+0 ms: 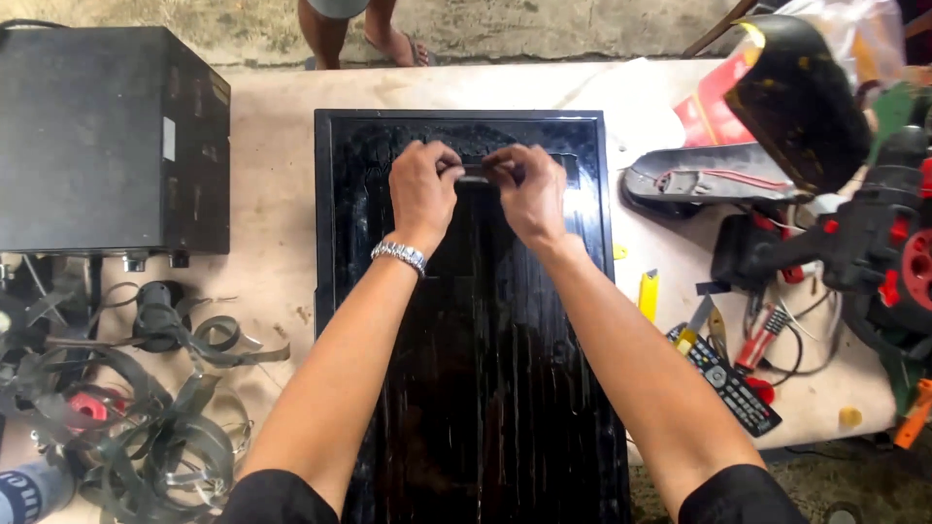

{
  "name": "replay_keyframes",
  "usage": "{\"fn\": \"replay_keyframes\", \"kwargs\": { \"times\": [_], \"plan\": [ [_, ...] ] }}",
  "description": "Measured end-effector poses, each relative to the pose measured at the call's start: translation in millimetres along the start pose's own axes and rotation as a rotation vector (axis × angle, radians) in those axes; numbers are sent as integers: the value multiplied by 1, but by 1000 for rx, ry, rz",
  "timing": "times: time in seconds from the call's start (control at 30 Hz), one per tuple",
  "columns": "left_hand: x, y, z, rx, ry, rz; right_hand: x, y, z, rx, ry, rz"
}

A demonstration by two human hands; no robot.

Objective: Scraping a damaged film or layer off a television screen using a small blade on a repair bench.

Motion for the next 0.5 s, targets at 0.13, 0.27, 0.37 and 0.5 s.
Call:
{"fn": "replay_keyframes", "kwargs": {
  "times": [0.13, 0.27, 0.37, 0.5],
  "plan": [
    [7, -17, -5, -22, -11, -114, 1, -12, 7, -36, 79, 41],
    [0, 2, -5, -57, 7, -157, -14, 8, 3, -70, 71, 31],
    [2, 37, -6, -87, 22, -135, -23, 40, -3, -124, 104, 69],
    [-1, 82, -12, -135, 14, -123, -33, 80, -9, -133, 81, 84]
  ]
}}
Point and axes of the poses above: each hand's wrist, its own y-axis away from the middle knuckle, its own z-axis out of the palm, x = y × z, the point moved 3 cm from there along -y, towards the middle knuckle, and after that the axes turned 8 degrees about -z, right-handed, at the moved point
